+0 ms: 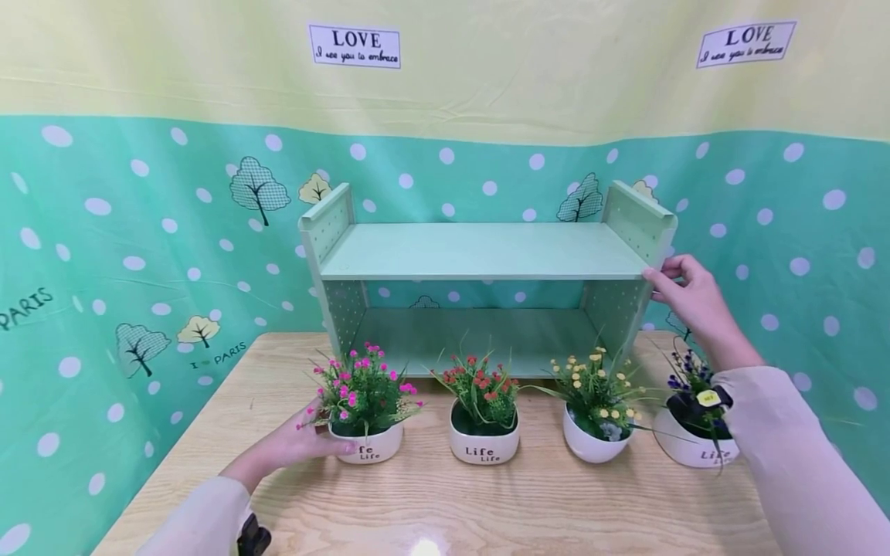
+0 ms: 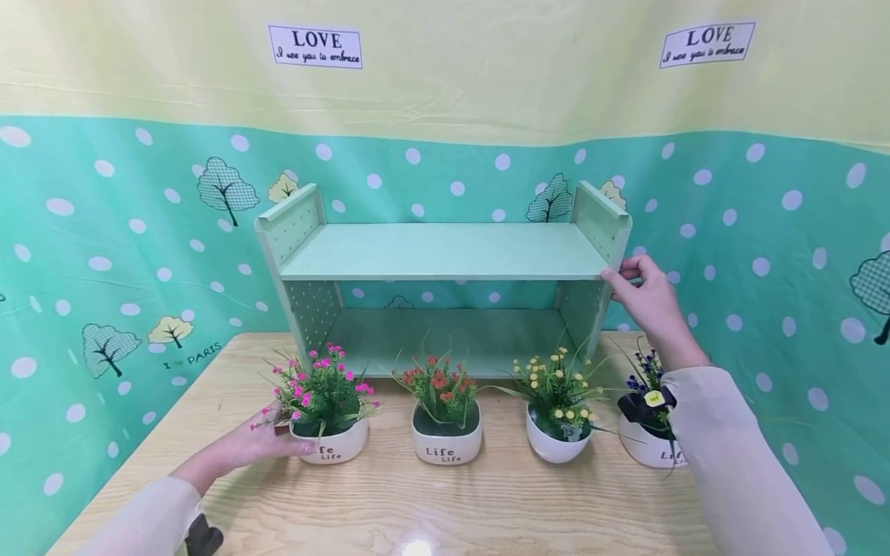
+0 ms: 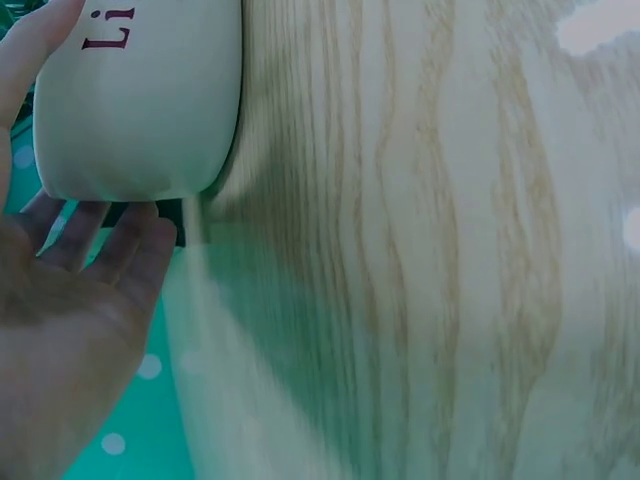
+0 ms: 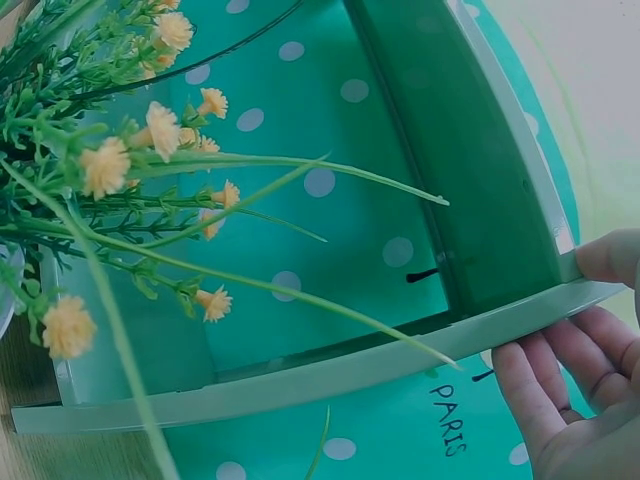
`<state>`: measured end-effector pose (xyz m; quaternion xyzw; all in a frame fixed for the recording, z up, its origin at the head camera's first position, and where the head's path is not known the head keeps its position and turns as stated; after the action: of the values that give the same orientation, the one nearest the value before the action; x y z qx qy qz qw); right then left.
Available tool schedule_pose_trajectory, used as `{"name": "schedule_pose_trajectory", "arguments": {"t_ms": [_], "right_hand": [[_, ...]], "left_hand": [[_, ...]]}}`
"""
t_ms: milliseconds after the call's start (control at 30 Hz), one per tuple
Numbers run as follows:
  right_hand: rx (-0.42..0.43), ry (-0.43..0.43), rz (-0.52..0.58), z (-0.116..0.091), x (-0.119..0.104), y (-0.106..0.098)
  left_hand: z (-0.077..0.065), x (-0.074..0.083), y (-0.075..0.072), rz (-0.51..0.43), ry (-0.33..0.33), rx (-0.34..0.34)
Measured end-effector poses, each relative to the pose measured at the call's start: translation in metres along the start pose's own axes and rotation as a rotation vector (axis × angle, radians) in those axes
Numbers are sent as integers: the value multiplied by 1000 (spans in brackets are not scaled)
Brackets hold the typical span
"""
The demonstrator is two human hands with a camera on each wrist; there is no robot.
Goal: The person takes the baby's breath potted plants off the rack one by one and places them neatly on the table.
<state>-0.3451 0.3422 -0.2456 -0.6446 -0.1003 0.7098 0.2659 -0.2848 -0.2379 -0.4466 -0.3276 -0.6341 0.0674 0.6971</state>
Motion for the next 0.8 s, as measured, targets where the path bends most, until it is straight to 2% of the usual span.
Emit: {"name": "schedule_pose_trajectory", "arguments": {"t_ms": [233,467,633,800], "right_hand": [[0,-2,4,-2,-1,0],[7,-1,-6,-3,-2,-1],[10,-1,-12,-4,-2,-1],[9,-3,-2,-4,-2,-1]], "left_hand": [[2,8,-10,25,88,-13],[0,15,-21,103,93,-68],[2,30,-30,127,155,-84],[2,43,-37,108,184,-96]]}}
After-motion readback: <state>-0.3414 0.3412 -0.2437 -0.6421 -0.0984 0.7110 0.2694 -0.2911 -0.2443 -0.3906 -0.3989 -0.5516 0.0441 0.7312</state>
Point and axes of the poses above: each hand's wrist, its own z-axis towards the middle knuckle, its own y-axis out of the palm, x = y × z, the point moved 8 cm from there along z, towards the middle knuckle, and after that the axes turned 12 degrees about y, right-handed, at the moved point
